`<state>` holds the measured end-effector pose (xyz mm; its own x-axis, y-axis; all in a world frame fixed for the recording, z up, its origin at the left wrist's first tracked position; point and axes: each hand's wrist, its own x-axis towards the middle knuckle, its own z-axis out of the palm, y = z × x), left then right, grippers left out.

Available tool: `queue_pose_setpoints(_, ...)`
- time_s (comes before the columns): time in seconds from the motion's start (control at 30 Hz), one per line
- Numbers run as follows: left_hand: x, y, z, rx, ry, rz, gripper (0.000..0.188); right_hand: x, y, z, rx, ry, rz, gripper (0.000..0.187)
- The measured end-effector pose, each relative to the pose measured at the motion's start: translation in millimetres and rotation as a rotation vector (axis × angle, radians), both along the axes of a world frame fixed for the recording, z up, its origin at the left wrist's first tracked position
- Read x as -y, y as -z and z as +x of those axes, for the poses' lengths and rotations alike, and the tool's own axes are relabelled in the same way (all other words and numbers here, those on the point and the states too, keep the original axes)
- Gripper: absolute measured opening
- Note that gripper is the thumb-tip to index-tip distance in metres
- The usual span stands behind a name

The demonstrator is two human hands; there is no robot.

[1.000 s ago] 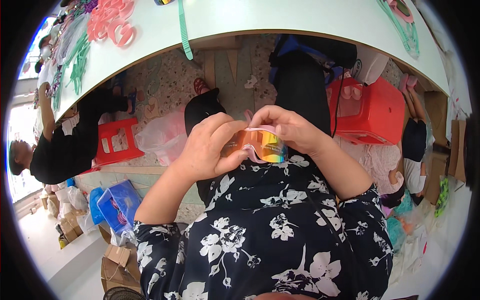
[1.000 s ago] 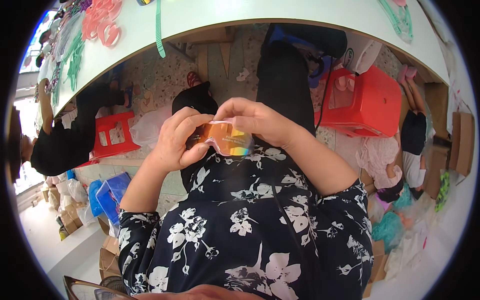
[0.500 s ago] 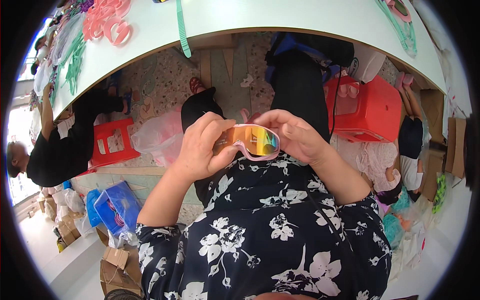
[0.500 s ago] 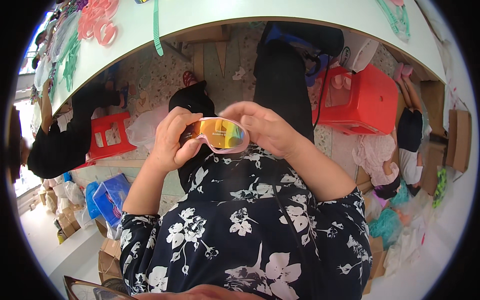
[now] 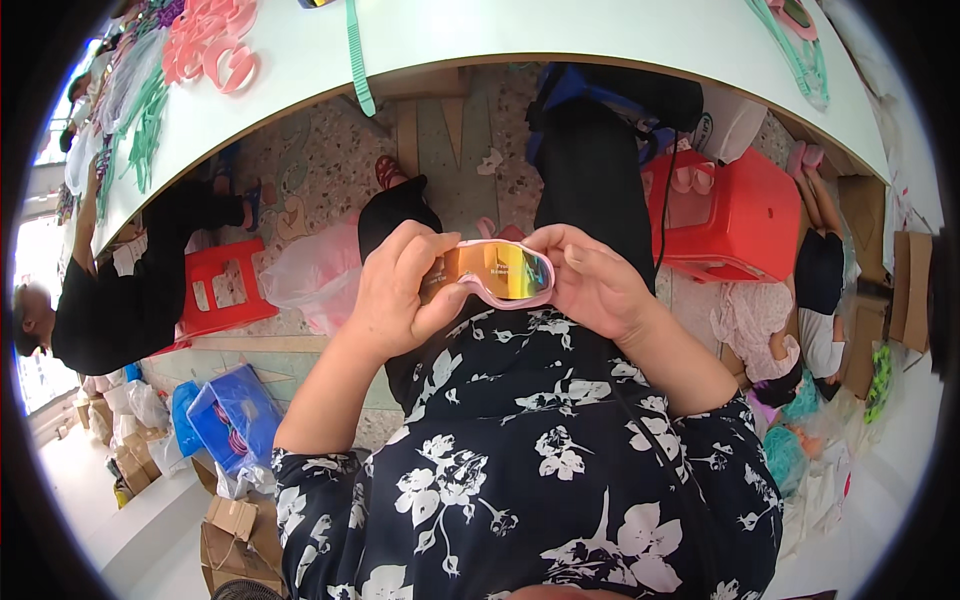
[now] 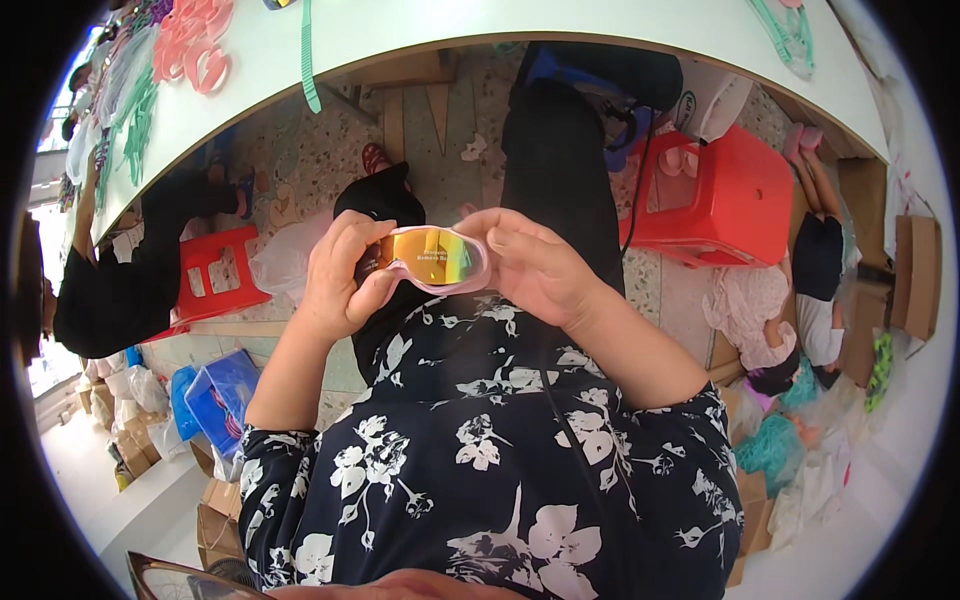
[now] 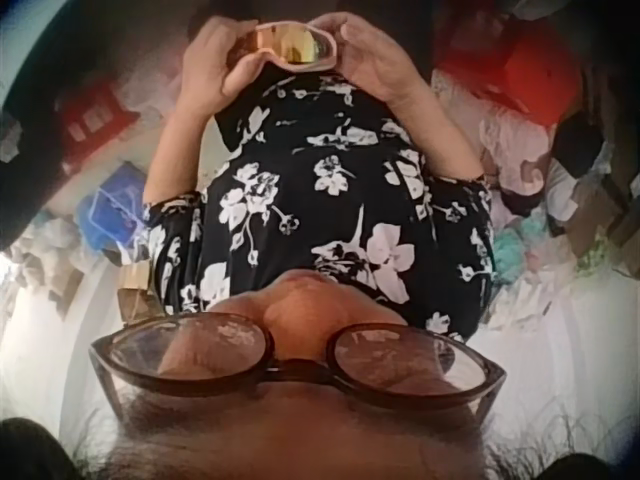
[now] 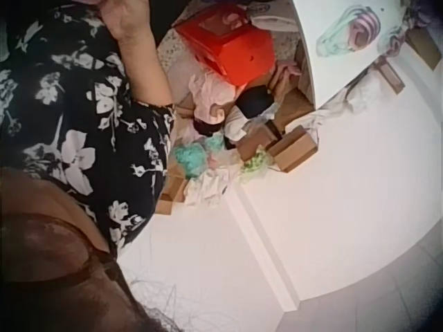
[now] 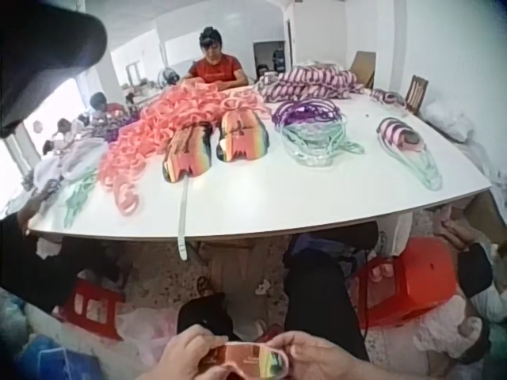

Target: Assembling or inspecting parts of rainbow-colored goggles or sunglasses.

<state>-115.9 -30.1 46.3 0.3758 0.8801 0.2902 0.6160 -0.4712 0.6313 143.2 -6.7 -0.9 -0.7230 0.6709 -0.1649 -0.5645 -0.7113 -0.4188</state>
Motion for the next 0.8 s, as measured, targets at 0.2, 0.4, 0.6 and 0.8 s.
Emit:
queue_pose_setpoints(0.2, -1, -4, 3, -0.003, -0.015, -0.007, 0.043, -7, 2, 1, 0.097, 0.0, 0.052, 0.032)
queue_pose_setpoints(0.4, 3, 1, 7, 0.025, -0.096, -0.061, 0.038, 4, -6, 3, 0.139, 0.039, 0.073, 0.038)
queue_pose_setpoints(0.6, 7, -1, 11, 0.021, -0.138, -0.099, 0.042, 5, 1, 14, 0.089, 0.049, 0.06, 0.04)
queue_pose_setpoints(0.8, 19, 19, 21, 0.097, -0.253, -0.139, 0.038, 19, -7, -1, 0.236, 0.215, 0.181, 0.038)
